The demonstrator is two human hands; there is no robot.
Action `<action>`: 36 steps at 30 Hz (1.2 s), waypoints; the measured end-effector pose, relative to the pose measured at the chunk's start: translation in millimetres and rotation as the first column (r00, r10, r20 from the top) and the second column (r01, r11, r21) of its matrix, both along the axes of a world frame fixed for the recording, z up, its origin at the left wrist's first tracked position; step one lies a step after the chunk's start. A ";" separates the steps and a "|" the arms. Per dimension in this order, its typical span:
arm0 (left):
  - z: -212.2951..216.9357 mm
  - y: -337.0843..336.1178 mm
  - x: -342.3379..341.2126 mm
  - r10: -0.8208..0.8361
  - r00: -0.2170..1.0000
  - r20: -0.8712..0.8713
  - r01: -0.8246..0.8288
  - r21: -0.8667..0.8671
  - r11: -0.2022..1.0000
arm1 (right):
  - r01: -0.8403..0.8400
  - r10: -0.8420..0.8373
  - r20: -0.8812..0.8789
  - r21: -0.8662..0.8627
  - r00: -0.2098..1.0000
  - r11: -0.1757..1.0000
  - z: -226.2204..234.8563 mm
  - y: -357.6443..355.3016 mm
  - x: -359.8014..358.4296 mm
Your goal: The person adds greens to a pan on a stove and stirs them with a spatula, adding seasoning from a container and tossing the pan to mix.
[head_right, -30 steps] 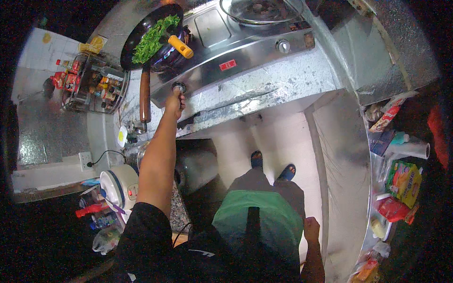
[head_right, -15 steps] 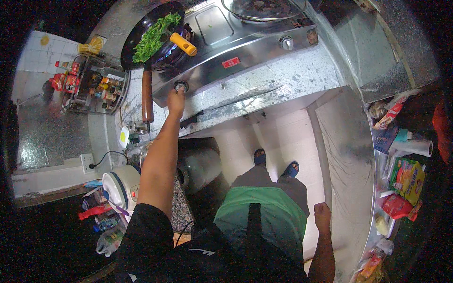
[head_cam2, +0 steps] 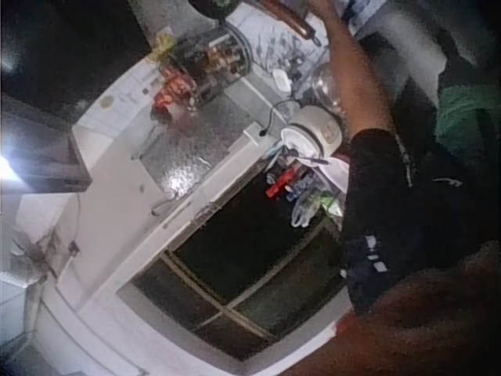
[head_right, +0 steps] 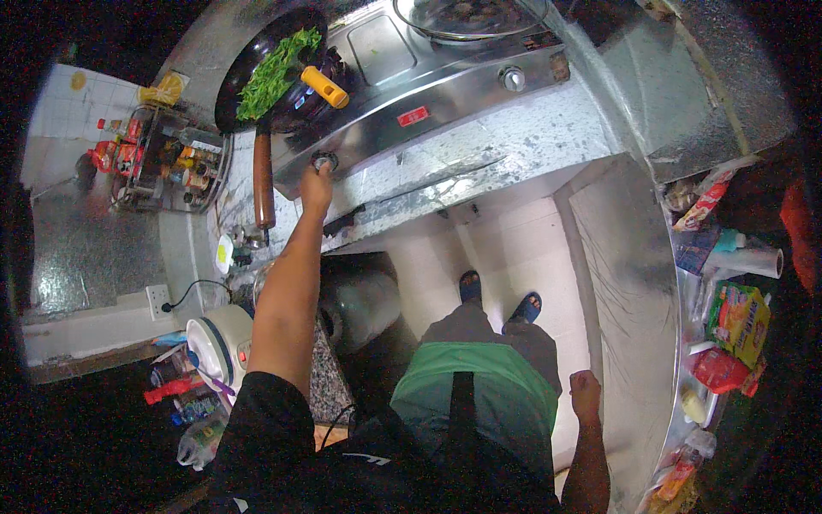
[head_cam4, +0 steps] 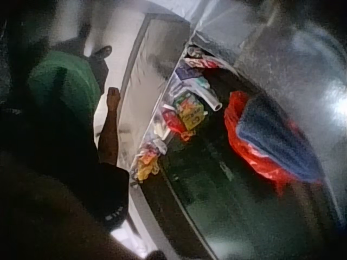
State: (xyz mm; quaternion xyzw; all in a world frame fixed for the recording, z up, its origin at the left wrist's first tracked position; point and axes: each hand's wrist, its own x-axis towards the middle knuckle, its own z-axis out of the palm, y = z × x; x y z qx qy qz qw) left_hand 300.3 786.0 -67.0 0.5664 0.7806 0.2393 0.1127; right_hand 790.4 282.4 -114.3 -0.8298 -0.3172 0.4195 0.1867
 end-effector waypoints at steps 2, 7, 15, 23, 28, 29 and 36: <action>5.3 -3.0 4.7 0.009 1.000 0.008 -0.009 0.009 1.000 | -0.005 0.004 0.005 0.015 1.000 1.000 4.6 2.5 0.3; 10.0 -5.1 4.5 0.012 1.000 -0.024 -0.012 -0.020 1.000 | 0.005 -0.005 -0.010 0.002 1.000 1.000 12.0 6.6 -3.5; -6.8 2.7 -6.3 -0.101 0.983 -0.153 0.095 -0.048 0.994 | 0.008 -0.007 -0.063 0.026 0.998 1.000 4.9 -1.7 -16.0; -26.7 -32.8 -26.9 -0.092 0.913 0.398 0.126 -0.060 0.990 | 0.014 -0.011 0.105 -0.019 0.994 1.000 33.5 2.2 -24.6; -30.9 -123.9 68.2 -0.168 0.844 0.509 0.283 -0.157 0.946 | 0.151 -0.166 0.200 0.089 0.966 0.985 12.8 -12.3 -4.2; -32.7 -147.1 87.9 -0.148 0.814 0.562 0.321 -0.223 0.920 | 0.179 -0.207 0.208 0.145 0.956 0.973 15.1 -13.0 4.6; -28.4 -267.0 251.8 -0.354 0.423 0.834 0.741 -0.094 0.665 | 0.618 -0.758 0.010 0.572 0.653 0.540 75.2 -43.9 125.7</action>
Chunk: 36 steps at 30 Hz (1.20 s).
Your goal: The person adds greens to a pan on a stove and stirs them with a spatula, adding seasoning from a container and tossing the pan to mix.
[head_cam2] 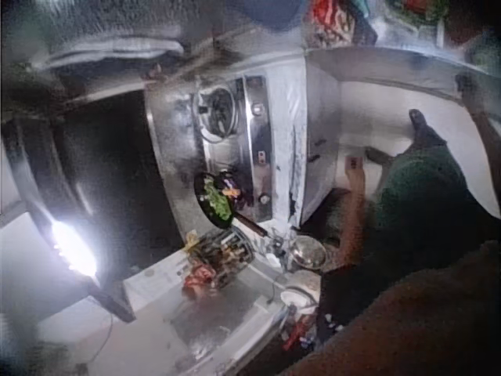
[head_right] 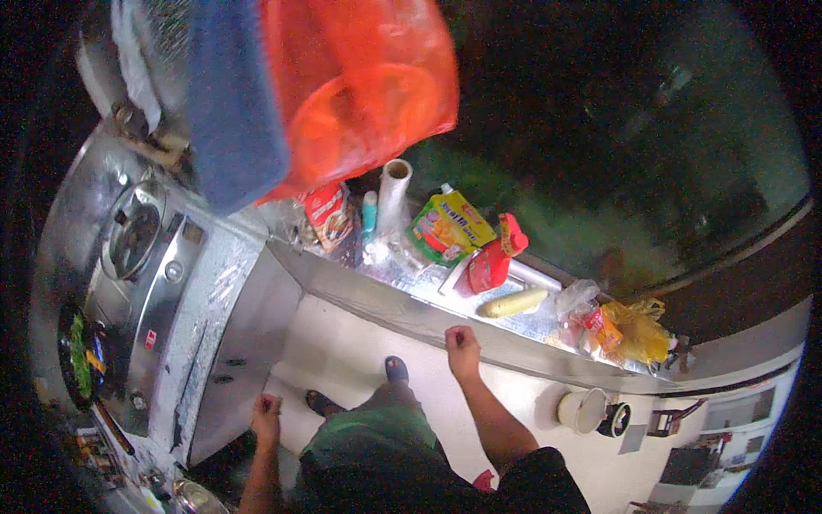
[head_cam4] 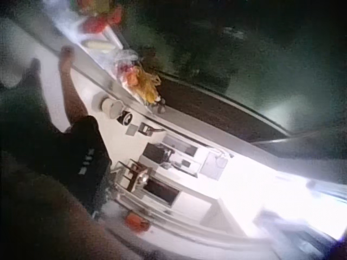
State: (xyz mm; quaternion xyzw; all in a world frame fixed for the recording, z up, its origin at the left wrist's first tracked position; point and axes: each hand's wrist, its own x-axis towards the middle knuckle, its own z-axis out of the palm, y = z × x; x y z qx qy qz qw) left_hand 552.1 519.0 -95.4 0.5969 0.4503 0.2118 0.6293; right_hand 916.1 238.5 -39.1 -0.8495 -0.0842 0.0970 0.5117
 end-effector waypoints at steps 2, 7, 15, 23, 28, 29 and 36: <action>30.8 -27.1 53.4 -0.049 0.999 -0.010 0.049 -0.020 0.999 | 0.037 -0.021 -0.104 0.149 0.994 0.988 13.4 8.0 34.9; 71.5 -81.7 142.2 -0.150 0.986 -0.074 0.145 -0.069 0.987 | 0.161 -0.027 -0.285 0.459 0.958 0.874 2.7 57.0 95.3; 103.0 -144.6 177.2 -0.164 0.970 -0.178 0.140 -0.140 0.980 | 0.271 -0.065 -0.380 0.518 0.923 0.812 9.4 78.1 139.2; 95.8 -146.8 166.8 -0.193 0.949 -0.248 0.201 0.008 0.980 | 0.277 -0.150 -0.281 0.499 0.948 0.821 -3.0 84.0 140.9; 130.7 -127.3 197.4 -0.225 0.952 -0.209 0.253 0.117 0.960 | 0.228 -0.115 -0.215 0.631 0.970 0.742 53.1 69.1 106.3; 132.0 -120.3 204.0 -0.226 0.950 -0.217 0.266 0.174 0.948 | 0.184 -0.080 -0.191 0.623 0.978 0.760 63.9 60.4 100.5; 217.9 -67.1 297.4 -0.338 0.941 -0.017 0.265 0.656 0.707 | -0.119 0.305 -0.272 0.538 0.913 0.834 137.4 8.4 58.6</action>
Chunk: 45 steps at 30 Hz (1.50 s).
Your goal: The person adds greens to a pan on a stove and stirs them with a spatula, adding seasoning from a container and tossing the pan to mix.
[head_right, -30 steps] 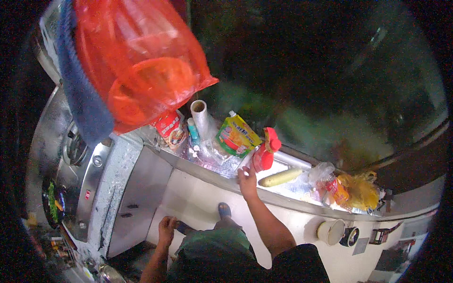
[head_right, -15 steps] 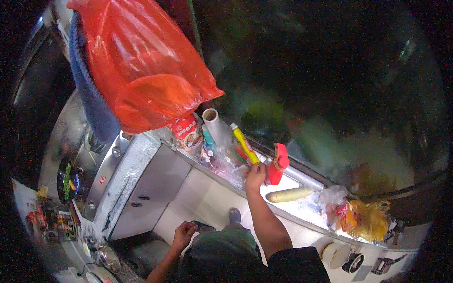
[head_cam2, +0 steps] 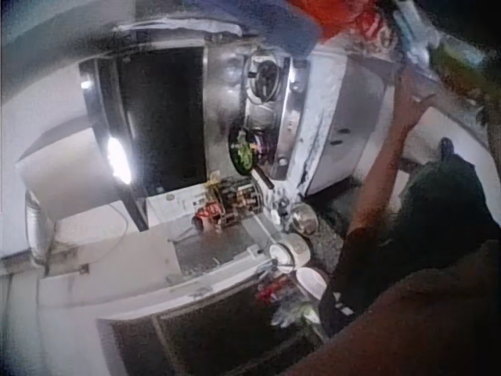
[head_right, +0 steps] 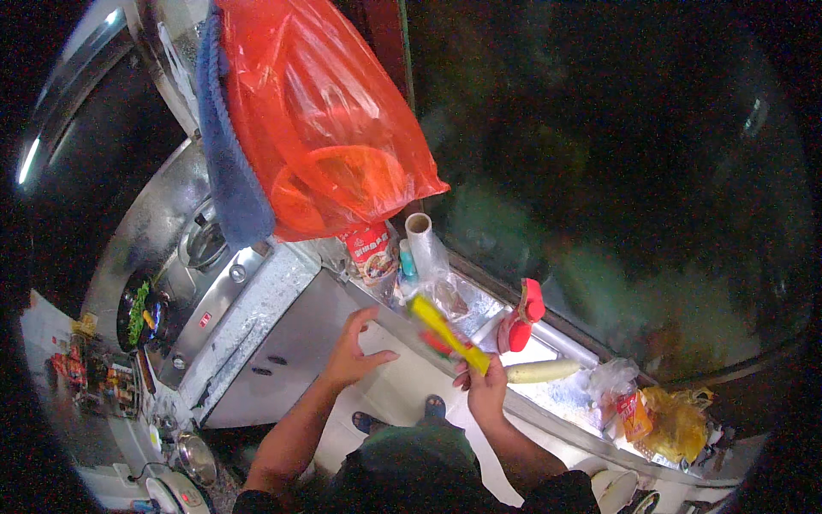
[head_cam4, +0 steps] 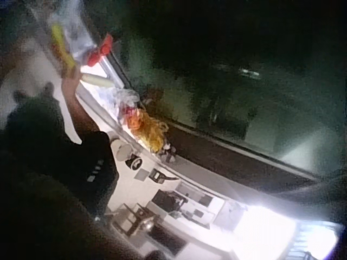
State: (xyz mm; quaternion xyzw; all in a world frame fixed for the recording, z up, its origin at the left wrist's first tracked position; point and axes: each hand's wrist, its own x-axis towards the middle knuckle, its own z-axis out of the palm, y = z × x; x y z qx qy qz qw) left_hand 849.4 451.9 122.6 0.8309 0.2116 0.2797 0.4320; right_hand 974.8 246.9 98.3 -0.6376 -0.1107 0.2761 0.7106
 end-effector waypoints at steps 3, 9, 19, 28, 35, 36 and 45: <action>25.5 8.5 0.9 -0.354 0.934 -0.047 0.293 -0.463 0.837 | -0.234 0.232 -0.087 -0.014 0.969 0.972 7.4 0.0 -14.8; -6.9 -3.1 -45.9 0.240 0.962 0.130 -0.027 -0.830 0.557 | -0.313 0.313 -0.044 0.015 0.949 0.950 -9.9 4.4 -29.9; 14.9 -51.3 -53.8 0.550 0.778 0.302 0.159 -0.943 0.293 | -0.371 0.425 -0.465 0.208 0.777 0.905 -21.2 68.8 -66.1; 0.4 11.3 -93.3 0.653 0.458 0.603 0.608 -0.749 0.264 | -0.444 0.452 0.030 0.264 0.891 0.856 27.8 50.4 -21.2; -2.3 10.0 -79.6 0.728 0.328 0.602 0.747 -0.637 0.191 | -0.565 0.534 0.260 0.057 0.805 0.823 59.6 54.8 -17.7; -4.5 12.6 -79.1 0.723 0.311 0.616 0.744 -0.631 0.217 | -0.579 0.546 0.272 0.057 0.793 0.813 68.1 56.2 -21.8; -13.1 20.1 -88.9 0.713 0.209 0.670 0.791 -0.544 0.280 | -0.643 0.608 0.446 -0.091 0.657 0.761 89.3 64.7 -28.0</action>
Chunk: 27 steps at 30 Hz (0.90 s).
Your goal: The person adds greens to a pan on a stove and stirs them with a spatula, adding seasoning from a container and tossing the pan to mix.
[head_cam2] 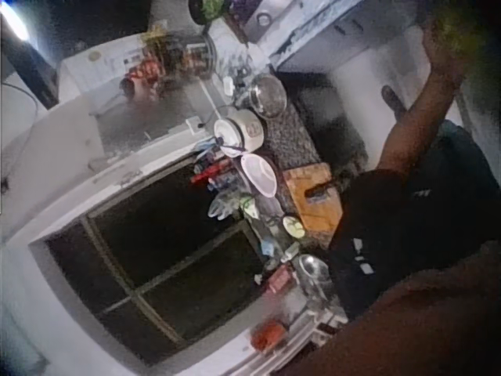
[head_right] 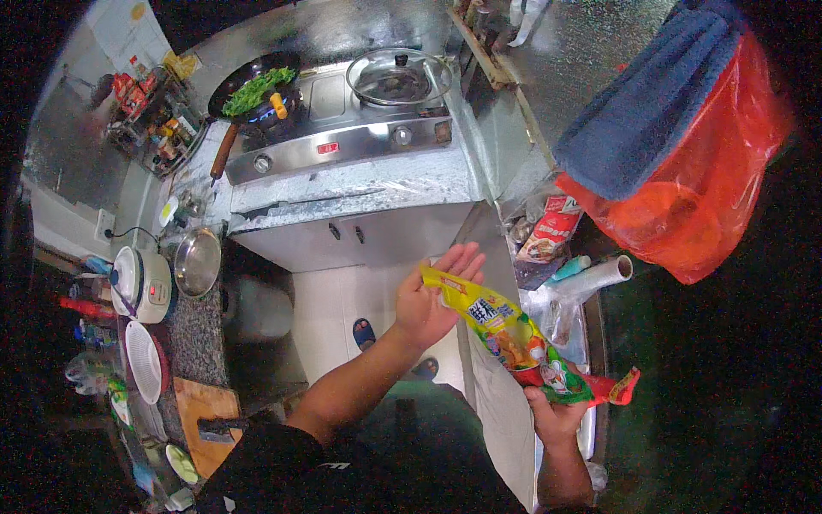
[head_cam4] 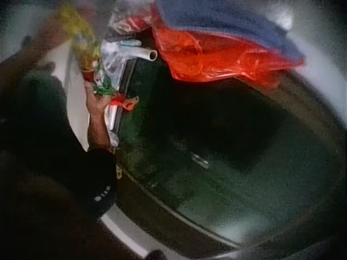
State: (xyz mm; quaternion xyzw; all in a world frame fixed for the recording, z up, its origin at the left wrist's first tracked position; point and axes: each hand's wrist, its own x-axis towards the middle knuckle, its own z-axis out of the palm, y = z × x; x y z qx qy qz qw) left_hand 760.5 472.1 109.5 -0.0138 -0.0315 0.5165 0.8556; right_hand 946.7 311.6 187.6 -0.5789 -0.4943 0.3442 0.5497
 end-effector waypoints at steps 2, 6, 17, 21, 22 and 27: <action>2.5 0.1 -3.1 0.009 1.000 -0.010 -0.009 -0.008 1.000 | -0.027 0.028 0.047 -0.020 0.998 0.999 5.1 5.4 -2.4; -1.6 -1.6 -5.6 -0.005 1.000 0.023 0.006 -0.034 0.999 | -0.016 0.030 0.164 -0.088 0.986 0.996 8.5 9.3 -4.8; -11.6 -3.8 -3.1 -0.001 0.998 0.057 0.001 0.001 1.000 | -0.098 0.081 0.444 0.015 0.892 0.995 42.7 24.1 -16.1; -12.7 -5.5 -1.3 -0.013 0.997 0.079 0.011 0.023 1.000 | -0.102 0.077 0.477 0.026 0.876 0.994 48.6 28.0 -22.4; -12.3 -6.2 -2.2 -0.013 0.997 0.081 0.012 0.013 1.000 | -0.105 0.078 0.481 0.029 0.873 0.994 49.1 29.3 -23.2; -12.8 -6.7 -3.6 -0.008 0.997 0.082 0.009 -0.008 1.000 | -0.098 0.080 0.466 0.015 0.881 0.995 49.9 29.2 -20.5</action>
